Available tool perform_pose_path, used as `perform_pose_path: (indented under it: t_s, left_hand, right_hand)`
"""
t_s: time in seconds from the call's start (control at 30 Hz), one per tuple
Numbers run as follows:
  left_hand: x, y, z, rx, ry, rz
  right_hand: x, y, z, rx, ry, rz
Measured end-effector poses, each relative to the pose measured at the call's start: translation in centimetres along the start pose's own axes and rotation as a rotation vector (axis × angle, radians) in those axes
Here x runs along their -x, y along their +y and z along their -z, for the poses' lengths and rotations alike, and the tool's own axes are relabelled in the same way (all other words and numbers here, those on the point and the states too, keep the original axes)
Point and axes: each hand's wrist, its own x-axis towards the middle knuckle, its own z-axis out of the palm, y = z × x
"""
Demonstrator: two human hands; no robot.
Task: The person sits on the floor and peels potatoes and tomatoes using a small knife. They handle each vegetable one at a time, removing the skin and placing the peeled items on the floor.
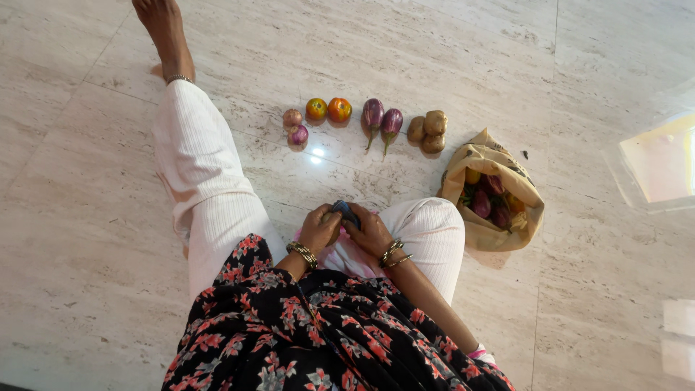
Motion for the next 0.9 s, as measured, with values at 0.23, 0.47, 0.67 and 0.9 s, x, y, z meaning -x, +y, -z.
perform_pose_path:
  t_s: [0.23, 0.47, 0.67, 0.9]
  left_hand:
    - [-0.2, -1.4, 0.0, -0.062, 0.015, -0.046]
    - [0.1, -0.8, -0.3, 0.053, 0.273, -0.098]
    - [-0.9, -1.8, 0.1, -0.049, 0.216, -0.099]
    - [-0.7, -0.9, -0.2, 0.126, 0.247, 0.005]
  right_hand:
    - [-0.1, 0.3, -0.2, 0.080, 0.032, 0.100]
    - [0.2, -1.5, 0.1, 0.190, 0.115, 0.173]
    - [0.4, -2.5, 0.4, 0.125, 0.130, 0.211]
    - [0.6, -2.5, 0.1, 0.186, 0.146, 0.194]
